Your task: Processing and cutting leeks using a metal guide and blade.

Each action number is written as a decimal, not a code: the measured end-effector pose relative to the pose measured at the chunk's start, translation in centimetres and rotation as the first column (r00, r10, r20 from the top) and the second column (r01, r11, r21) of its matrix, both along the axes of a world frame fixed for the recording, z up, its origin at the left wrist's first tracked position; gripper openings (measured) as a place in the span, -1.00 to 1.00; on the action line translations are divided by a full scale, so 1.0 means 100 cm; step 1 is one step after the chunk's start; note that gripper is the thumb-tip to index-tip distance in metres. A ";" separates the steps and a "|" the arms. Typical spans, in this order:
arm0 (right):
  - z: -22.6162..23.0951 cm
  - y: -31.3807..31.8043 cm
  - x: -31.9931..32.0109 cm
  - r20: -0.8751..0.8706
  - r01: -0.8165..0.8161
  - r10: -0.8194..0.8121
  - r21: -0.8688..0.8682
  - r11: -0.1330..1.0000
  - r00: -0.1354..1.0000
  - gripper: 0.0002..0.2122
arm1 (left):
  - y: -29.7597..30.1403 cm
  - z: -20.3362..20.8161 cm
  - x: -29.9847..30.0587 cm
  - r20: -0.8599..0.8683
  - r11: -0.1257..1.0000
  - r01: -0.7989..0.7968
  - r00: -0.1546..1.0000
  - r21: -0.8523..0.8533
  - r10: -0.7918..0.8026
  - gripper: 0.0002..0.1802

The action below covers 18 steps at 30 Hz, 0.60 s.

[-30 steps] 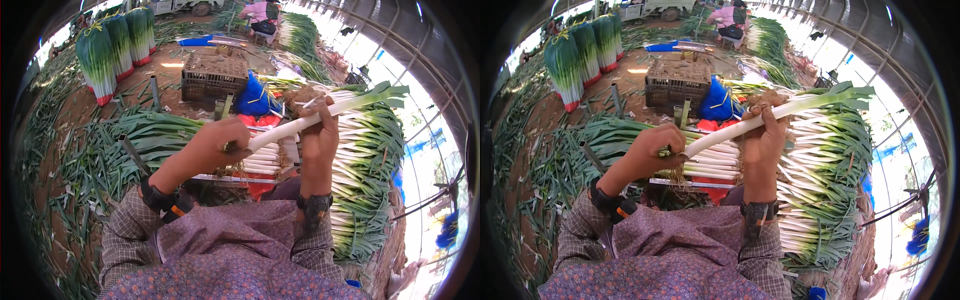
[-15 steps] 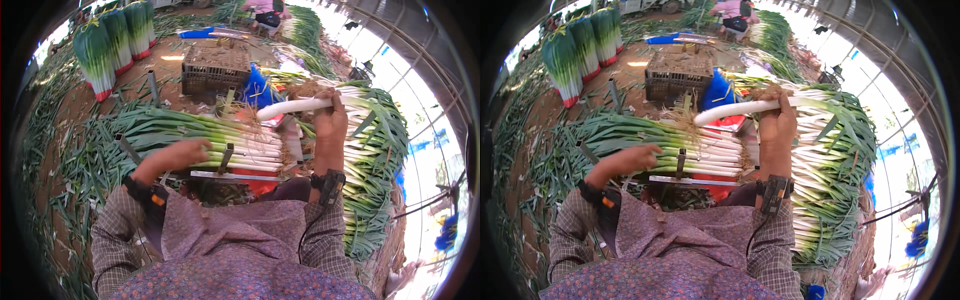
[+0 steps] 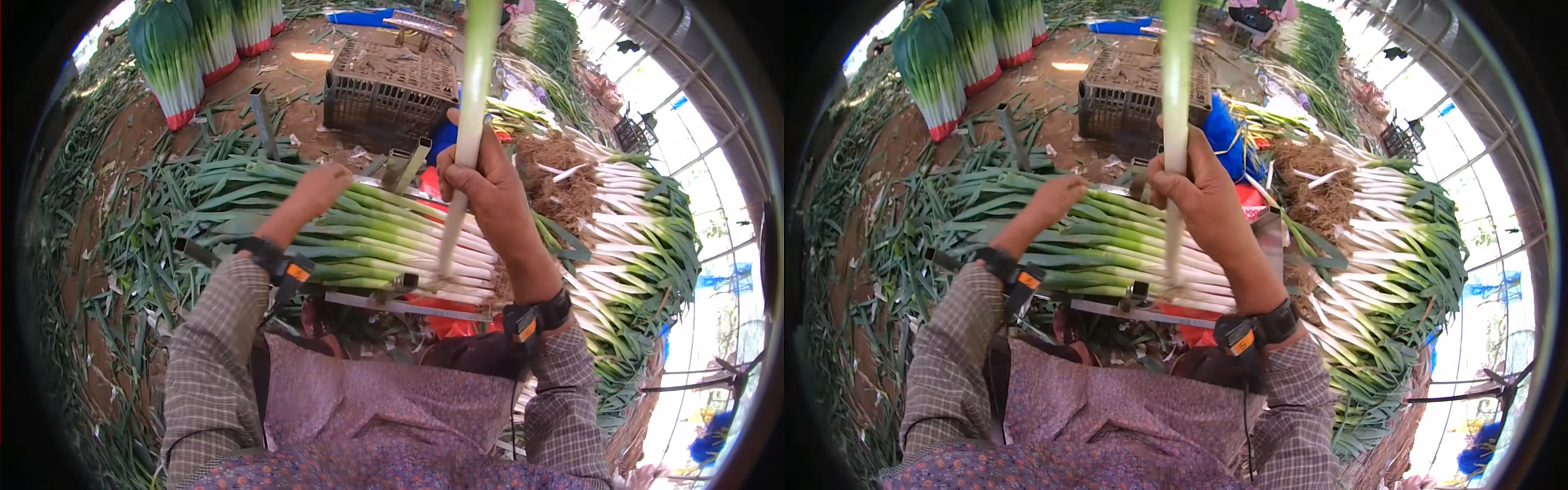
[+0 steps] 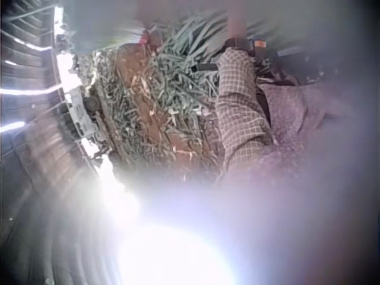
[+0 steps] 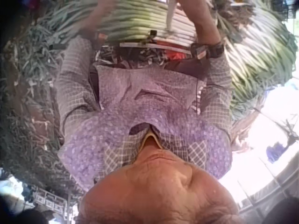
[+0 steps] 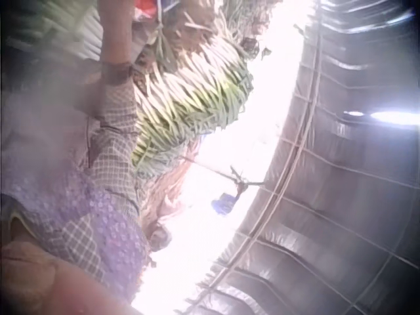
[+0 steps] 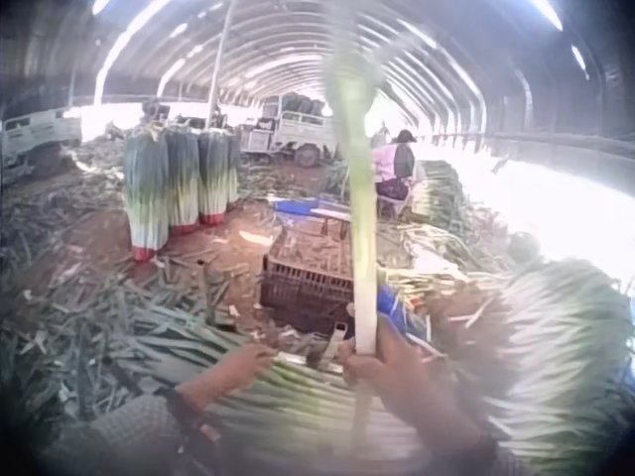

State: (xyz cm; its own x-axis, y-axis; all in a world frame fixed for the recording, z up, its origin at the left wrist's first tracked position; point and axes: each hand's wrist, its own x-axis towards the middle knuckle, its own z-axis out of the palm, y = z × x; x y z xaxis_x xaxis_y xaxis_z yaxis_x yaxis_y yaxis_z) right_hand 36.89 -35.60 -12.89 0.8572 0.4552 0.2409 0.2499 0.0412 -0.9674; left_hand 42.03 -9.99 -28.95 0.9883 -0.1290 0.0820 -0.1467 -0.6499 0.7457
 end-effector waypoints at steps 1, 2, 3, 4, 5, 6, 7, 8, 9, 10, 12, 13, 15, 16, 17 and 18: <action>-0.006 -0.007 0.014 -0.009 0.002 -0.002 0.000 1.000 1.000 -0.51 | -0.012 -0.018 0.011 -0.050 0.998 0.014 0.999 0.068 -0.011 -0.61; -0.013 -0.012 0.029 0.018 -0.003 0.005 -0.131 0.991 1.000 -0.50 | -0.024 -0.038 0.021 -0.059 0.998 0.016 0.998 0.068 -0.012 -0.61; -0.021 -0.017 0.043 0.045 -0.005 0.017 -0.260 0.966 0.999 -0.48 | -0.035 -0.062 0.031 -0.002 0.986 0.012 1.000 0.165 -0.012 -0.58; -0.032 -0.017 0.053 0.077 0.009 0.019 -0.352 0.936 0.997 -0.48 | -0.044 -0.076 0.038 0.053 0.965 0.003 0.998 0.263 -0.017 -0.52; -0.044 -0.017 0.062 0.067 0.004 0.021 -0.348 0.938 0.998 -0.48 | -0.050 -0.089 0.045 0.042 0.964 0.004 0.999 0.267 -0.015 -0.52; -0.056 -0.017 0.069 0.095 -0.014 0.059 -0.414 0.910 0.994 -0.49 | -0.061 -0.100 0.049 0.101 0.912 -0.023 0.995 0.410 -0.021 -0.51; -0.069 -0.017 0.076 0.121 -0.032 0.101 -0.476 0.879 0.988 -0.51 | -0.067 -0.111 0.052 0.159 0.838 -0.057 0.987 0.542 -0.036 -0.49; -0.082 -0.016 0.084 0.087 -0.075 0.141 -0.526 0.847 0.986 -0.51 | -0.070 -0.120 0.054 0.146 0.837 -0.048 0.989 0.545 -0.038 -0.49; -0.097 -0.017 0.089 0.079 -0.079 0.141 -0.523 0.849 0.987 -0.51 | -0.073 -0.126 0.055 0.108 0.838 -0.031 0.994 0.546 -0.034 -0.52; -0.116 -0.020 0.094 0.125 -0.081 0.176 -0.541 0.837 0.976 -0.50 | -0.075 -0.133 0.056 0.070 0.837 -0.014 0.997 0.547 -0.029 -0.54; -0.141 -0.026 0.104 0.124 -0.114 0.224 -0.575 0.810 0.967 -0.52 | -0.076 -0.145 0.055 0.056 0.882 -0.024 0.998 0.471 -0.003 -0.56; -0.154 -0.032 0.110 0.118 -0.116 0.219 -0.567 0.815 0.968 -0.52 | -0.077 -0.149 0.053 0.047 0.878 -0.016 0.999 0.478 -0.007 -0.56; -0.187 -0.049 0.122 0.070 -0.079 0.149 -0.591 0.803 0.986 -0.54 | -0.084 -0.151 0.047 0.043 0.902 -0.083 0.997 0.423 0.071 -0.58; -0.214 -0.064 0.130 0.229 0.039 0.165 -0.687 0.726 0.959 -0.54 | -0.094 -0.149 0.051 -0.026 0.881 -0.053 0.997 0.470 0.074 -0.60; -0.241 -0.076 0.135 0.363 0.160 0.170 -0.720 0.675 0.916 -0.58 | -0.101 -0.151 0.053 -0.019 0.889 -0.019 0.999 0.458 0.032 -0.60; -0.252 -0.070 0.138 0.312 0.132 0.199 -0.782 0.609 0.929 -0.61 | -0.090 -0.154 0.047 0.103 0.877 -0.045 0.995 0.479 -0.005 -0.58</action>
